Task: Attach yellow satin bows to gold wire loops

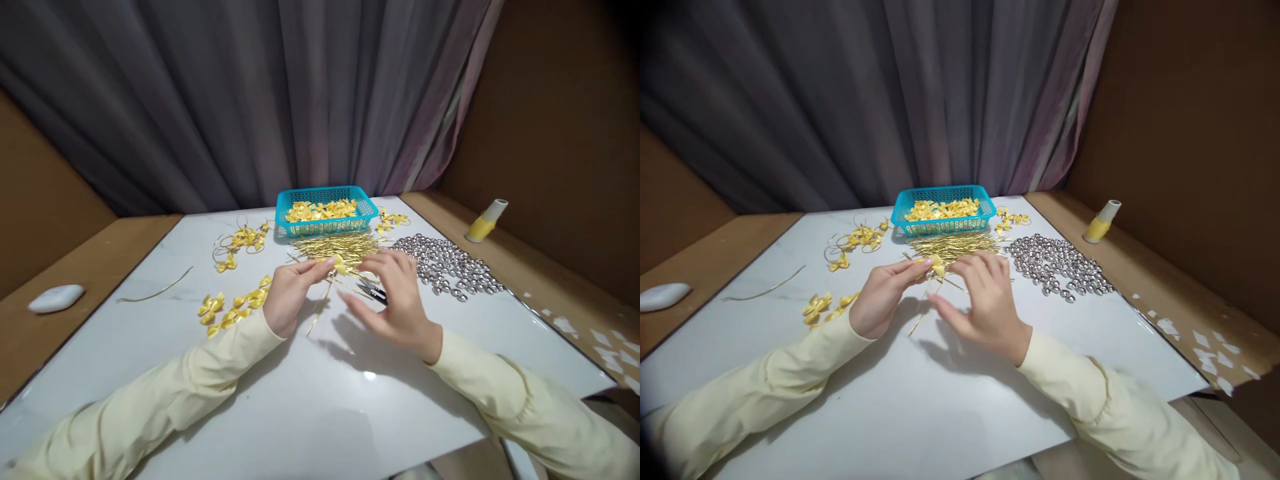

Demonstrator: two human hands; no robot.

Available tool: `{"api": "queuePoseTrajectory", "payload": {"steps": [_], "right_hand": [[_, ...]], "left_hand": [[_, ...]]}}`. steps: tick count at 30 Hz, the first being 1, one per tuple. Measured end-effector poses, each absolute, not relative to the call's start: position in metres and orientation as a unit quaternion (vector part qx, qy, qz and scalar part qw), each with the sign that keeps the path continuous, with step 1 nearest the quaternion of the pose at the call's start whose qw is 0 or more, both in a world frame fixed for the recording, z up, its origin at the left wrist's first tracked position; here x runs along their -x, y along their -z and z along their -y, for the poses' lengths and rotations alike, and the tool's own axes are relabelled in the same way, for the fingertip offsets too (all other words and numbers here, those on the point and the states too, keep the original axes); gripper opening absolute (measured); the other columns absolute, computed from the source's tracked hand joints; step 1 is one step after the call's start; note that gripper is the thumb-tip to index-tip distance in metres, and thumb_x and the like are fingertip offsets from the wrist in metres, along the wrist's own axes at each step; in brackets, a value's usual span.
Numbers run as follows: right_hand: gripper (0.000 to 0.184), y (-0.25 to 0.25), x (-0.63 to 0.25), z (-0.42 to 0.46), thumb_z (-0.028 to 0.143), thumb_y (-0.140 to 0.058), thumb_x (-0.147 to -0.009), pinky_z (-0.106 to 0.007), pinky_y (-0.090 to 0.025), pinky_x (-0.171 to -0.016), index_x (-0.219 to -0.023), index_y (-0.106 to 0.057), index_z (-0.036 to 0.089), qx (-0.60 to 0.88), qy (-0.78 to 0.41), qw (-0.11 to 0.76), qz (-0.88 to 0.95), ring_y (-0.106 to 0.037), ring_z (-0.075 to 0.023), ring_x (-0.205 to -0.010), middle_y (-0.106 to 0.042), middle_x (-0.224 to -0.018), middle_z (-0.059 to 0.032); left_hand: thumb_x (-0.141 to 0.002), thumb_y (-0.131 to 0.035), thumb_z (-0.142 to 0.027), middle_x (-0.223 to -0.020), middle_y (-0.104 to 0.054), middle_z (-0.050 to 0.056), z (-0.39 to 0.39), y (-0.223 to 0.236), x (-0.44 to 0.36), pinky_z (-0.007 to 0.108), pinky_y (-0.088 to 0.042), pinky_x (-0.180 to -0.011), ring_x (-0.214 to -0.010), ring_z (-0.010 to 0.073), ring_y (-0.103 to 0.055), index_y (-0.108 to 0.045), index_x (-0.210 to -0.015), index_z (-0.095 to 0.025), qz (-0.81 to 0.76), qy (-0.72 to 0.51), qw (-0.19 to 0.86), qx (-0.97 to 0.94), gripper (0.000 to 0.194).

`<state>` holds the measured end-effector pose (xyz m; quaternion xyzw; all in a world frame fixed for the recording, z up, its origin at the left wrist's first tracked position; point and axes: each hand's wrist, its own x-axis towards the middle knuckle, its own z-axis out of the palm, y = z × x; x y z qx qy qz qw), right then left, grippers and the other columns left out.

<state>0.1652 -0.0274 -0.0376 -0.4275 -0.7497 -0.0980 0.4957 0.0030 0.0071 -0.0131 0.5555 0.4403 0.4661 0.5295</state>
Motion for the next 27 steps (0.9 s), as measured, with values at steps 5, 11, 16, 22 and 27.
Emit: {"api": "queuePoseTrajectory", "payload": {"steps": [5,11,16,22,27], "right_hand": [[0.026,0.042,-0.148,0.029,0.037,-0.051,-0.081,-0.037,-0.032,-0.076,-0.090,-0.056,0.013,0.457,0.205,0.402,0.767,-0.047,-0.0243,-0.086,-0.060,-0.080,-0.0084],[0.019,0.043,-0.142,0.024,0.027,-0.049,-0.084,-0.036,-0.031,-0.071,-0.083,-0.059,0.011,0.478,0.239,0.372,0.759,-0.046,-0.0218,-0.076,-0.060,-0.072,-0.0076],[0.015,0.046,-0.143,0.021,0.023,-0.049,-0.083,-0.035,-0.033,-0.072,-0.078,-0.058,0.012,0.470,0.201,0.394,0.764,-0.049,-0.0201,-0.076,-0.061,-0.070,-0.0062],[0.010,0.047,-0.144,0.027,0.023,-0.052,-0.081,-0.036,-0.034,-0.076,-0.075,-0.054,0.016,0.443,0.132,0.434,0.773,-0.053,-0.0202,-0.081,-0.062,-0.072,-0.0045],[0.017,0.041,-0.149,0.034,0.021,-0.055,-0.076,-0.039,-0.037,-0.080,-0.092,-0.049,0.018,0.404,0.025,0.517,0.754,-0.052,-0.0224,-0.093,-0.060,-0.092,-0.0078]], "left_hand": [[-0.068,-0.067,-0.036,-0.087,-0.069,0.007,0.000,0.014,-0.008,0.029,-0.041,-0.077,-0.084,0.0190,-0.056,-0.071,-0.082,-0.014,-0.434,-0.459,0.564,-0.532,0.026],[-0.066,-0.069,-0.033,-0.079,-0.069,0.006,0.002,0.015,-0.014,0.027,-0.043,-0.073,-0.079,0.0185,-0.058,-0.073,-0.079,-0.015,-0.444,-0.460,0.548,-0.539,0.023],[-0.067,-0.069,-0.032,-0.074,-0.068,0.003,0.000,0.015,-0.014,0.024,-0.042,-0.070,-0.074,0.0158,-0.057,-0.073,-0.075,-0.014,-0.446,-0.461,0.518,-0.565,0.020],[-0.067,-0.068,-0.032,-0.073,-0.068,0.002,-0.002,0.011,-0.010,0.024,-0.041,-0.066,-0.069,0.0148,-0.055,-0.071,-0.073,-0.015,-0.448,-0.482,0.462,-0.594,0.019],[-0.069,-0.067,-0.034,-0.079,-0.068,0.003,-0.005,0.010,-0.007,0.027,-0.042,-0.072,-0.075,0.0164,-0.056,-0.071,-0.075,-0.016,-0.434,-0.489,0.472,-0.591,0.020]]}}
